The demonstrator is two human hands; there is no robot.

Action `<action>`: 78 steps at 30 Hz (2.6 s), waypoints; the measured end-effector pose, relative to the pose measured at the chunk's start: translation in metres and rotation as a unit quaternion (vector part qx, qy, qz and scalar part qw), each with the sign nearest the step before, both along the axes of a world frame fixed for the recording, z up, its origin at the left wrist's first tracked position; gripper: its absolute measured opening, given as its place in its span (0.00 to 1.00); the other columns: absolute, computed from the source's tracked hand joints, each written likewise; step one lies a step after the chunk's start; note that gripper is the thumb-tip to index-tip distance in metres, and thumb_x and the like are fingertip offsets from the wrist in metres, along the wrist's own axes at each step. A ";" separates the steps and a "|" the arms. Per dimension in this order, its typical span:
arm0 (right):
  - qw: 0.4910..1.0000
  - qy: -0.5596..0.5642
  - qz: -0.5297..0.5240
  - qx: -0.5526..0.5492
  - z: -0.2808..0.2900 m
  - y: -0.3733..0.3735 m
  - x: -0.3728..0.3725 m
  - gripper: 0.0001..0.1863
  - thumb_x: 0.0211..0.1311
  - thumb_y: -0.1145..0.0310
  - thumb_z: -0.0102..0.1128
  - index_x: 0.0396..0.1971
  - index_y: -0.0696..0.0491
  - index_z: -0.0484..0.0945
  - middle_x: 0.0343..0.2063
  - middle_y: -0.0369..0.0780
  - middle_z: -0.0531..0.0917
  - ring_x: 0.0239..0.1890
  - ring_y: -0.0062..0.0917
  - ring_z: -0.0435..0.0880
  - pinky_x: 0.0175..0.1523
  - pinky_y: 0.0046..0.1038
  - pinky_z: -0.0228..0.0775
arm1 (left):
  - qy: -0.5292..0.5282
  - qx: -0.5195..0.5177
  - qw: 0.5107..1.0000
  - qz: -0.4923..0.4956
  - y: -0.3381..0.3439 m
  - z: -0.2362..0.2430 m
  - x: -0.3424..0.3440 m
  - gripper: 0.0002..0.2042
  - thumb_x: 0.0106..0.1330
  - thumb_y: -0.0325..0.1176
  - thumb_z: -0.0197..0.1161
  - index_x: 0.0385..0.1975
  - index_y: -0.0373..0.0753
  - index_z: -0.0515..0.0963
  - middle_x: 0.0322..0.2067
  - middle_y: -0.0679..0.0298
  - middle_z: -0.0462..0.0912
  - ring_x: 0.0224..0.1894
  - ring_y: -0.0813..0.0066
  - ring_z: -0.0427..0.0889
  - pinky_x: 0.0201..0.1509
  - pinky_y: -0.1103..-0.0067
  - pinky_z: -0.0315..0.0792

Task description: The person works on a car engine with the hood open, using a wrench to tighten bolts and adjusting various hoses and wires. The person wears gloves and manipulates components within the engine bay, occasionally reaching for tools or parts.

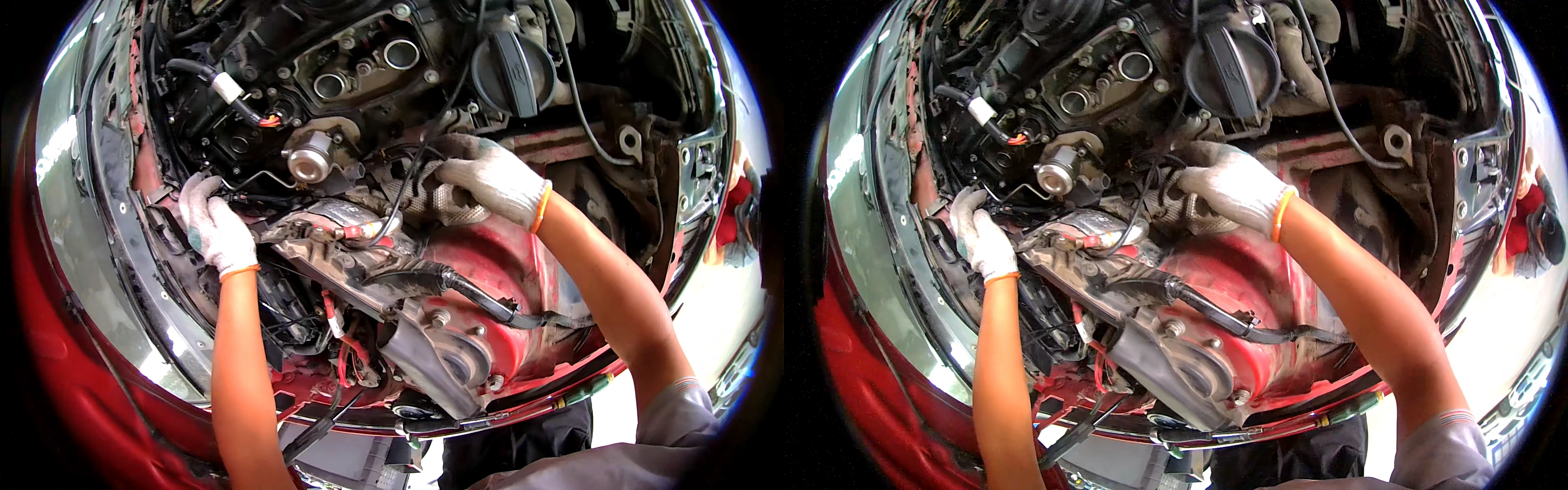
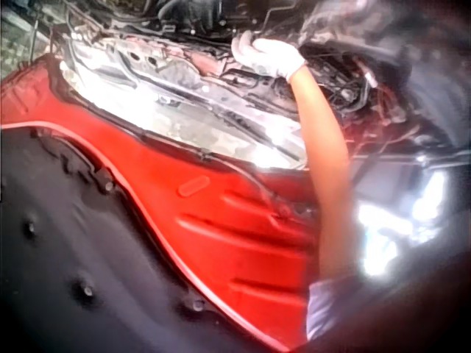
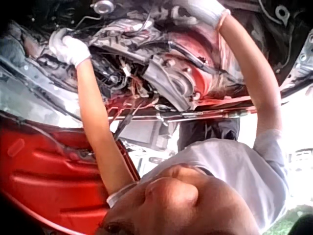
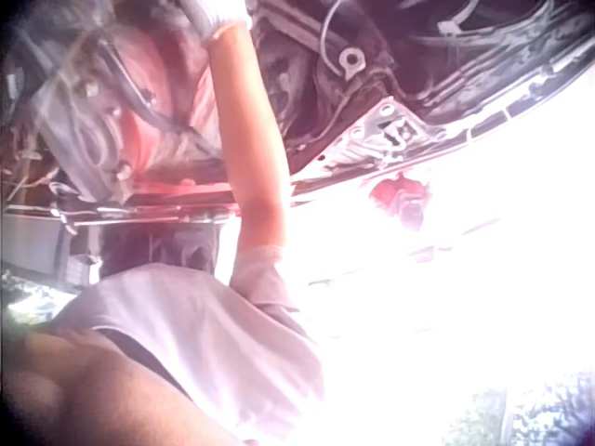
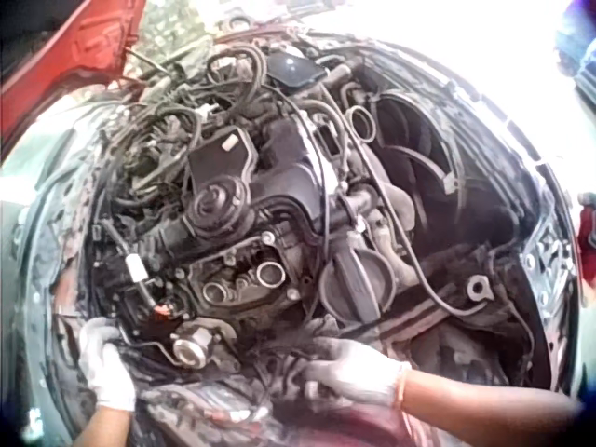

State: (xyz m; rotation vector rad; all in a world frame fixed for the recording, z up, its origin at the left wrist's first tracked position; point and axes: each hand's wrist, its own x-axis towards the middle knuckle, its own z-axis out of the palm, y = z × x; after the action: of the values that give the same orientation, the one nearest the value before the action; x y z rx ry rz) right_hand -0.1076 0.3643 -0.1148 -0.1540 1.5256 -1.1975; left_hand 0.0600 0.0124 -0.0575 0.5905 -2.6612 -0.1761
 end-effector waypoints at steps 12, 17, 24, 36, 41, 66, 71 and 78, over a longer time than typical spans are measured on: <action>0.953 0.067 -0.292 0.052 -0.012 0.061 0.004 0.20 0.63 0.71 0.61 0.54 0.61 0.78 0.41 0.39 0.85 0.41 0.21 0.82 0.51 0.24 0.73 | 0.032 0.006 0.999 0.017 0.013 0.002 -0.016 0.11 0.59 0.22 0.53 0.36 0.38 0.81 0.51 0.54 0.79 0.56 0.53 0.78 0.64 0.65 0.70; 0.948 0.196 -0.230 0.097 0.033 0.089 0.029 0.15 0.66 0.74 0.58 0.52 0.60 0.80 0.43 0.41 0.86 0.45 0.23 0.83 0.54 0.25 0.73 | 0.021 -0.011 0.999 0.039 0.010 0.003 -0.005 0.11 0.59 0.22 0.54 0.37 0.40 0.82 0.53 0.54 0.79 0.58 0.51 0.78 0.64 0.64 0.71; 0.886 0.434 0.025 0.161 0.072 0.229 0.097 0.11 0.57 0.81 0.62 0.41 0.57 0.81 0.40 0.45 0.85 0.45 0.40 0.84 0.53 0.36 0.76 | 0.028 -0.008 0.998 0.051 0.013 -0.002 -0.019 0.11 0.59 0.22 0.55 0.36 0.43 0.82 0.52 0.57 0.80 0.56 0.55 0.79 0.63 0.65 0.72; 0.857 0.494 -0.062 0.135 0.086 0.260 0.110 0.07 0.52 0.67 0.67 0.31 0.51 0.83 0.27 0.42 0.85 0.30 0.39 0.85 0.37 0.39 0.77 | -0.068 -0.136 0.988 -0.005 0.005 0.009 -0.014 0.10 0.69 0.31 0.54 0.40 0.34 0.81 0.53 0.51 0.78 0.57 0.49 0.75 0.64 0.61 0.68; 0.853 0.456 -0.120 0.224 0.078 0.247 0.103 0.08 0.61 0.62 0.62 0.33 0.50 0.83 0.27 0.42 0.85 0.34 0.40 0.86 0.41 0.40 0.78 | -0.255 -0.074 0.948 -0.174 0.016 0.009 -0.048 0.08 0.61 0.33 0.62 0.34 0.37 0.83 0.41 0.52 0.84 0.46 0.50 0.80 0.53 0.59 0.73; 0.866 0.413 -0.144 0.241 0.088 0.252 0.105 0.10 0.61 0.57 0.60 0.33 0.46 0.85 0.30 0.42 0.87 0.36 0.40 0.87 0.44 0.41 0.79 | -0.446 0.061 0.893 -0.028 0.055 0.017 -0.082 0.28 0.46 0.43 0.77 0.47 0.37 0.81 0.45 0.46 0.85 0.51 0.45 0.83 0.55 0.60 0.76; 0.861 0.420 -0.146 0.248 0.085 0.258 0.108 0.10 0.60 0.57 0.61 0.32 0.46 0.85 0.29 0.42 0.87 0.36 0.40 0.87 0.43 0.41 0.79 | -0.404 0.118 0.906 -0.036 0.064 0.020 -0.075 0.24 0.48 0.42 0.75 0.43 0.36 0.82 0.41 0.45 0.85 0.48 0.43 0.83 0.53 0.59 0.76; 0.854 0.435 -0.160 0.235 0.086 0.249 0.102 0.09 0.59 0.58 0.61 0.29 0.47 0.84 0.28 0.44 0.86 0.35 0.42 0.86 0.43 0.43 0.78 | -0.319 0.153 0.932 -0.085 0.039 0.006 -0.071 0.21 0.58 0.50 0.67 0.34 0.33 0.83 0.34 0.42 0.85 0.44 0.40 0.83 0.49 0.57 0.77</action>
State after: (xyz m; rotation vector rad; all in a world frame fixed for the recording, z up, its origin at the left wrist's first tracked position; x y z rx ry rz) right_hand -0.0056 0.6128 -0.0288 -0.1195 2.6940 -0.9969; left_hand -0.0110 0.0516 -0.0517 0.5837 -3.3544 -0.5379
